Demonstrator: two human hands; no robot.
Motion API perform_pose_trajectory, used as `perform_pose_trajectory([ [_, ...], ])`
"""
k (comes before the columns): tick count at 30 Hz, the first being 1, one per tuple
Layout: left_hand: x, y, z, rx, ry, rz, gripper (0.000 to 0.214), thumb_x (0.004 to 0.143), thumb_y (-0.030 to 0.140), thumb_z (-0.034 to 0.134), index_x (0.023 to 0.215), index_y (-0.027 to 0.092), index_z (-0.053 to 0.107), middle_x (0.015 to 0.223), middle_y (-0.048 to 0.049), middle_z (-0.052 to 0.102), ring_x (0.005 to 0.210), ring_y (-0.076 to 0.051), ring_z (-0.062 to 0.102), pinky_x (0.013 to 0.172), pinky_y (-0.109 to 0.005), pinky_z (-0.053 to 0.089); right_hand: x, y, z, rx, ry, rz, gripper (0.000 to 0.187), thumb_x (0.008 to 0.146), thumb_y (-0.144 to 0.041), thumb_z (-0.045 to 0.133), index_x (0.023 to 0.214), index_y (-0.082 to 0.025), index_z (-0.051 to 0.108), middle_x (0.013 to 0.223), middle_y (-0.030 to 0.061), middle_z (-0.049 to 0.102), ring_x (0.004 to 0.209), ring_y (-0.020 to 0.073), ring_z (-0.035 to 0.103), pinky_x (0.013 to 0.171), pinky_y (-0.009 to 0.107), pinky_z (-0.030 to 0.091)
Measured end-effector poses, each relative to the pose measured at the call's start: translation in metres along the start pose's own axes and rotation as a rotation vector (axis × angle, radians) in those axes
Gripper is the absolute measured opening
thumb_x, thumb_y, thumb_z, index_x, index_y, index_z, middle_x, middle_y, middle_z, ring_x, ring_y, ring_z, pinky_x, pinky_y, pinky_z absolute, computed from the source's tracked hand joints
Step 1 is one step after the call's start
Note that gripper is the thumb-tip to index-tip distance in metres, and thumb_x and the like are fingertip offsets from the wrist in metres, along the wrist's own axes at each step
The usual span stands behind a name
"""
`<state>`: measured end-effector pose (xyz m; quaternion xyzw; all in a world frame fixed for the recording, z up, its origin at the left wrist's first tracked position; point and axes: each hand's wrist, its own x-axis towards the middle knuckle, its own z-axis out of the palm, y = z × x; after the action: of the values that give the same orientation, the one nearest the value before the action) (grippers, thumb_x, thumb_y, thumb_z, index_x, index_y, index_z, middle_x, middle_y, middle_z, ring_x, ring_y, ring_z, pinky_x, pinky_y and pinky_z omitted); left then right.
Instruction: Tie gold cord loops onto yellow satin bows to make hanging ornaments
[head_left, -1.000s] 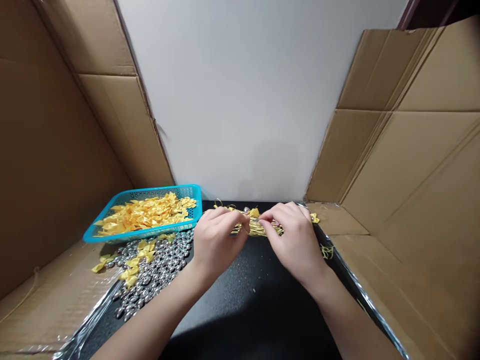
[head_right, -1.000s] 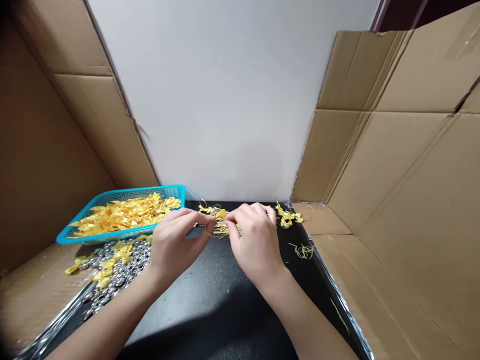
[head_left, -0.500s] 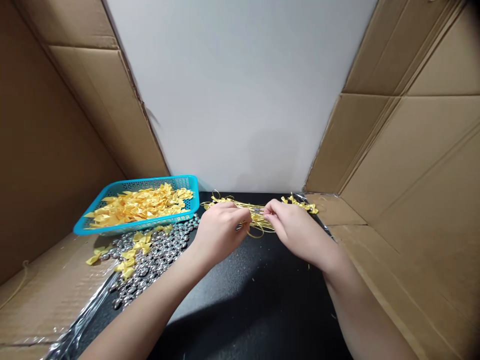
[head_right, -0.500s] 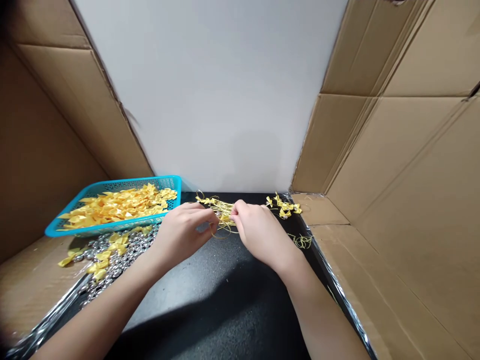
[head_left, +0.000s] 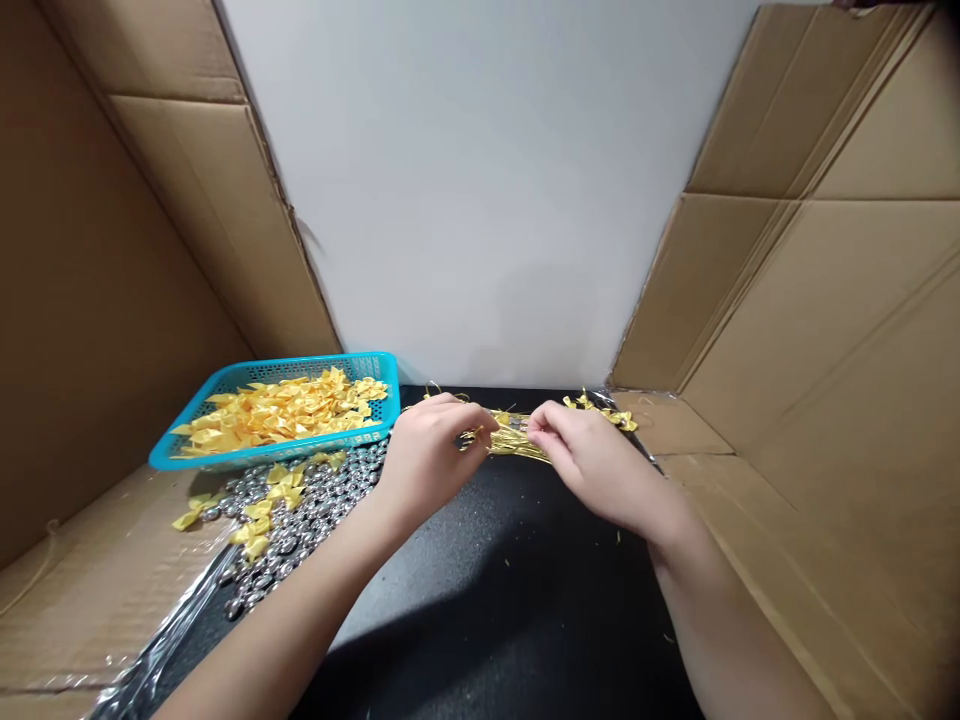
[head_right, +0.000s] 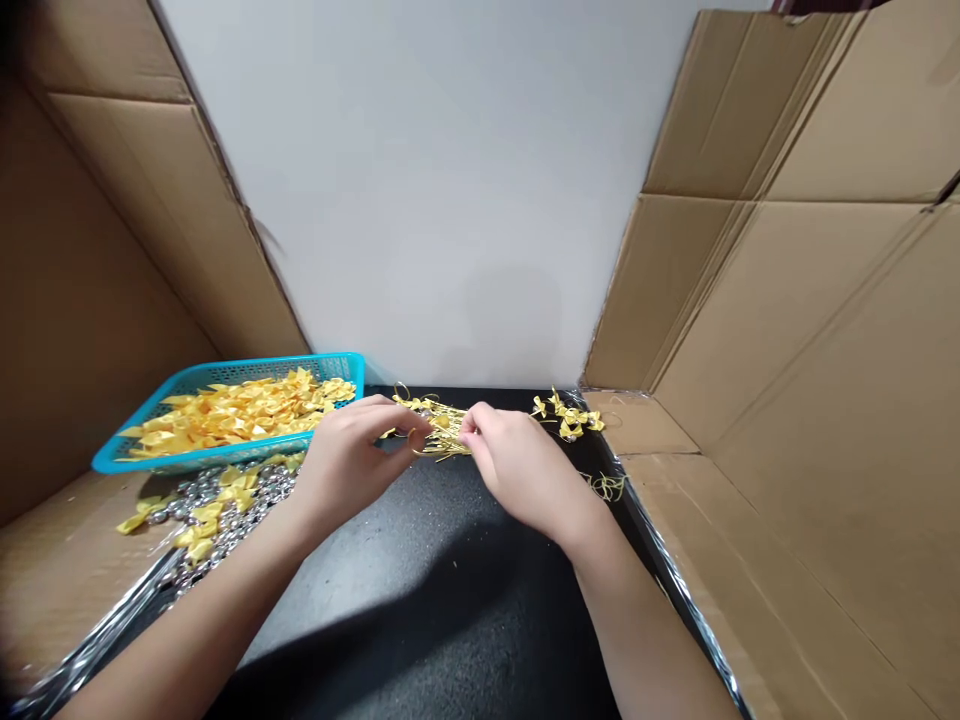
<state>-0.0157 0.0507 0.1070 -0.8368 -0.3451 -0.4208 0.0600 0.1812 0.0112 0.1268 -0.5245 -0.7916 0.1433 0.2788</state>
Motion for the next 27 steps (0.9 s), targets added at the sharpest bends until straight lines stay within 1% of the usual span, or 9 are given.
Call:
perform_pose_trajectory([
  [3, -0.001, 0.002, 0.003, 0.021, -0.004, 0.001, 0.013, 0.074, 0.008, 0.061, 0.074, 0.020, 0.067, 0.064, 0.0016, 0.069, 0.060, -0.015, 0.062, 0.056, -0.024, 0.044, -0.005, -0.008, 0.000, 0.093, -0.079, -0.015, 0.021, 0.097, -0.023, 0.043, 0.076, -0.021, 0.046, 0.070, -0.0035, 0.055, 0.061, 0.0107, 0.047, 0.059, 0.024, 0.034],
  [5, -0.001, 0.004, 0.006, 0.035, -0.028, 0.024, 0.013, 0.075, 0.008, 0.059, 0.076, 0.020, 0.065, 0.065, 0.0017, 0.069, 0.061, -0.015, 0.062, 0.057, -0.024, 0.044, -0.007, -0.012, -0.001, 0.110, -0.085, -0.027, 0.022, 0.097, -0.023, 0.043, 0.075, -0.021, 0.045, 0.070, -0.0034, 0.055, 0.061, 0.0108, 0.047, 0.058, 0.024, 0.034],
  [10, -0.003, 0.004, 0.010, 0.093, -0.077, 0.200, 0.016, 0.082, 0.011, 0.052, 0.070, 0.020, 0.057, 0.059, 0.0026, 0.063, 0.057, -0.014, 0.057, 0.057, -0.024, 0.042, -0.005, -0.010, -0.003, -0.074, 0.050, 0.009, 0.019, 0.097, -0.019, 0.040, 0.079, -0.021, 0.047, 0.073, -0.0005, 0.059, 0.060, 0.0130, 0.048, 0.061, 0.028, 0.032],
  [13, -0.003, 0.004, 0.010, 0.097, -0.056, 0.318, 0.022, 0.085, 0.010, 0.049, 0.066, 0.021, 0.053, 0.054, 0.0037, 0.059, 0.054, -0.013, 0.052, 0.056, -0.024, 0.041, 0.000, -0.002, -0.003, -0.153, 0.105, 0.053, 0.017, 0.097, -0.020, 0.040, 0.083, -0.021, 0.049, 0.076, 0.0016, 0.063, 0.063, 0.0150, 0.051, 0.063, 0.029, 0.032],
  [15, -0.003, 0.004, 0.009, 0.081, -0.037, 0.348, 0.023, 0.086, 0.010, 0.050, 0.065, 0.020, 0.052, 0.053, 0.0042, 0.059, 0.053, -0.012, 0.051, 0.057, -0.024, 0.042, 0.003, 0.003, -0.003, -0.171, 0.123, 0.080, 0.016, 0.097, -0.020, 0.040, 0.084, -0.021, 0.050, 0.076, 0.0022, 0.064, 0.064, 0.0158, 0.052, 0.063, 0.029, 0.032],
  [17, -0.002, 0.003, 0.008, 0.065, -0.013, 0.319, 0.021, 0.084, 0.009, 0.052, 0.066, 0.020, 0.052, 0.055, 0.0041, 0.061, 0.055, -0.012, 0.053, 0.058, -0.024, 0.043, 0.004, 0.006, -0.003, -0.177, 0.128, 0.101, 0.015, 0.096, -0.020, 0.041, 0.084, -0.021, 0.050, 0.076, 0.0020, 0.064, 0.065, 0.0159, 0.053, 0.063, 0.029, 0.032],
  [19, -0.002, 0.003, 0.007, 0.075, 0.032, 0.224, 0.018, 0.081, 0.010, 0.055, 0.067, 0.020, 0.053, 0.059, 0.0033, 0.063, 0.057, -0.013, 0.055, 0.058, -0.024, 0.043, 0.004, 0.006, -0.004, -0.149, 0.116, 0.102, 0.017, 0.096, -0.020, 0.042, 0.082, -0.021, 0.050, 0.075, 0.0012, 0.063, 0.064, 0.0151, 0.052, 0.063, 0.028, 0.032],
  [23, -0.002, 0.006, 0.006, 0.120, 0.092, 0.033, 0.014, 0.076, 0.011, 0.057, 0.068, 0.020, 0.052, 0.061, 0.0031, 0.062, 0.057, -0.013, 0.057, 0.054, -0.023, 0.040, -0.002, -0.003, -0.004, 0.038, 0.041, 0.043, 0.018, 0.096, -0.022, 0.043, 0.078, -0.021, 0.050, 0.071, -0.0027, 0.058, 0.060, 0.0114, 0.048, 0.059, 0.026, 0.033],
  [27, -0.003, 0.010, 0.008, 0.145, 0.107, 0.047, 0.016, 0.076, 0.010, 0.056, 0.066, 0.021, 0.051, 0.058, 0.0034, 0.061, 0.055, -0.013, 0.056, 0.053, -0.023, 0.040, -0.007, -0.013, -0.002, 0.203, 0.035, 0.069, 0.018, 0.095, -0.026, 0.044, 0.079, -0.021, 0.051, 0.065, -0.0045, 0.053, 0.057, 0.0100, 0.046, 0.054, 0.024, 0.032],
])
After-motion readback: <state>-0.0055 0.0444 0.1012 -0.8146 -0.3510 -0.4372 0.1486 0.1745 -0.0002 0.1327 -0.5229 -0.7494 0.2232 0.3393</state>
